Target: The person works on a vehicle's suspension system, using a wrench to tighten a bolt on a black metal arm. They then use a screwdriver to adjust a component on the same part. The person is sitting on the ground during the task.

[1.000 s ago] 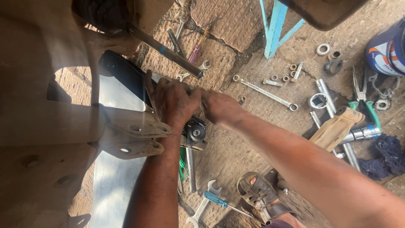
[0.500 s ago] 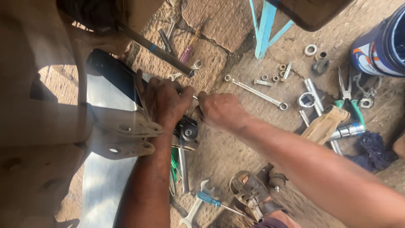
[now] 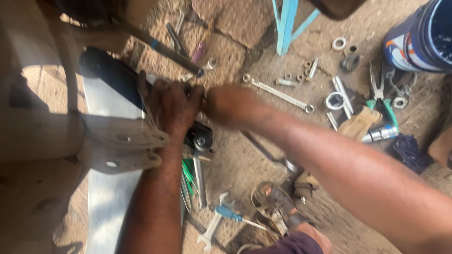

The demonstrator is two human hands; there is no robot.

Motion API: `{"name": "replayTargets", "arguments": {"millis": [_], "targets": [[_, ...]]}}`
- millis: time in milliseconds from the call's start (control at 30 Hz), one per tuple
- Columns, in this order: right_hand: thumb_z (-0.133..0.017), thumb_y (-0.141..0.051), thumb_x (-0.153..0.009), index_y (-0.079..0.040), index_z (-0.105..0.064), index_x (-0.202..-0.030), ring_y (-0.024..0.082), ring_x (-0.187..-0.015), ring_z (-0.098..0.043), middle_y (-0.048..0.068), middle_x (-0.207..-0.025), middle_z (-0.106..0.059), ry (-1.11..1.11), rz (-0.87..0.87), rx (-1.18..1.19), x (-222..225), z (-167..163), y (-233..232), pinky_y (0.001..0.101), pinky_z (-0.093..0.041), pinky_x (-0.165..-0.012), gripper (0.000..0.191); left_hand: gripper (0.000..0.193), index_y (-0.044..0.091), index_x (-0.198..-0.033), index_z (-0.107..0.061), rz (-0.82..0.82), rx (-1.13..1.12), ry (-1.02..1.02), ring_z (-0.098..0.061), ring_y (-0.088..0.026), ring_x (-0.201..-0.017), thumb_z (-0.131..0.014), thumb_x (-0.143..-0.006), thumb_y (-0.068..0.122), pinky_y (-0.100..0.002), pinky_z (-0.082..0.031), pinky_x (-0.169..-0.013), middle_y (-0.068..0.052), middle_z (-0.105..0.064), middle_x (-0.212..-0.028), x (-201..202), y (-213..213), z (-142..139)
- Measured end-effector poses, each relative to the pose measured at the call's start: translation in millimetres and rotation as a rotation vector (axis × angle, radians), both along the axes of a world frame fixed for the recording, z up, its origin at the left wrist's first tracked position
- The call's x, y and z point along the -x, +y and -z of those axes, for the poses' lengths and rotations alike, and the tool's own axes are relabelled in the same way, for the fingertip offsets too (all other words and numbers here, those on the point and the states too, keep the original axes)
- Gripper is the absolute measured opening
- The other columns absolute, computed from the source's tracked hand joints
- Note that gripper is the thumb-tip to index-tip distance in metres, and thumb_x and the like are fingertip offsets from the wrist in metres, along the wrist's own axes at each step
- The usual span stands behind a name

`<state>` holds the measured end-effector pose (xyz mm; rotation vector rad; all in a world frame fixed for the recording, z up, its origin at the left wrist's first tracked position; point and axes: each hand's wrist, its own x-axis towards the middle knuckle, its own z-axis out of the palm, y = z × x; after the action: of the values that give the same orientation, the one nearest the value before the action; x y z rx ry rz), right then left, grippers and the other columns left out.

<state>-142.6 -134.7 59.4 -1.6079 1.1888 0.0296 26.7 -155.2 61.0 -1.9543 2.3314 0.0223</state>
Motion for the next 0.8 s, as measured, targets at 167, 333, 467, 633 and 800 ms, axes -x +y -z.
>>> {"name": "replayTargets", "arguments": {"millis": [167, 333, 467, 633, 800], "targets": [[-0.036, -0.027, -0.110, -0.005, -0.055, -0.125, 0.025, -0.070, -0.069, 0.012, -0.083, -0.068, 0.121, 0.032, 0.261, -12, 26, 23, 0.0445, -0.059, -0.062, 0.032, 0.039, 0.012, -0.080, -0.081, 0.013, 0.021, 0.039, -0.067, -0.028, -0.103, -0.065, -0.090, 0.046, -0.051, -0.005, -0.127, -0.011, -0.076, -0.082, 2, 3, -5], [-0.040, -0.026, -0.106, -0.009, -0.054, -0.128, 0.022, -0.066, -0.067, 0.011, -0.086, -0.067, -0.038, 0.200, 0.211, -31, 48, 19, 0.0377, -0.059, -0.056, 0.030, 0.038, 0.012, -0.078, -0.080, -0.021, -0.036, 0.026, -0.067, -0.024, -0.101, -0.067, -0.089, 0.046, -0.051, -0.004, -0.124, -0.008, -0.075, -0.077, -2, 1, 1], [-0.041, -0.029, -0.110, -0.015, -0.040, -0.147, 0.021, -0.066, -0.067, 0.010, -0.082, -0.067, -0.048, -0.002, -0.060, -21, 37, -2, 0.0375, -0.059, -0.055, 0.039, 0.039, 0.013, -0.079, -0.080, 0.014, 0.026, -0.019, -0.067, -0.026, -0.100, -0.069, -0.090, 0.048, -0.050, -0.006, -0.124, -0.010, -0.075, -0.081, -4, 0, 7], [-0.047, -0.051, -0.112, -0.014, -0.076, -0.106, 0.024, -0.067, -0.064, 0.009, -0.079, -0.067, 0.010, 0.018, 0.375, -7, 38, 2, 0.0418, -0.051, -0.059, 0.048, 0.045, 0.012, -0.084, -0.080, 0.040, 0.016, 0.015, -0.066, -0.026, -0.106, -0.063, -0.104, 0.048, -0.051, -0.007, -0.129, -0.009, -0.076, -0.084, -6, 3, 7], [-0.033, -0.030, -0.110, -0.014, -0.043, -0.143, 0.026, -0.069, -0.070, 0.014, -0.087, -0.070, 0.059, 0.082, 0.089, -27, 59, 28, 0.0417, -0.060, -0.056, 0.038, 0.037, 0.014, -0.078, -0.079, 0.001, -0.032, 0.053, -0.065, -0.027, -0.103, -0.069, -0.091, 0.047, -0.054, -0.003, -0.121, -0.007, -0.077, -0.082, -9, 3, 10]]}}
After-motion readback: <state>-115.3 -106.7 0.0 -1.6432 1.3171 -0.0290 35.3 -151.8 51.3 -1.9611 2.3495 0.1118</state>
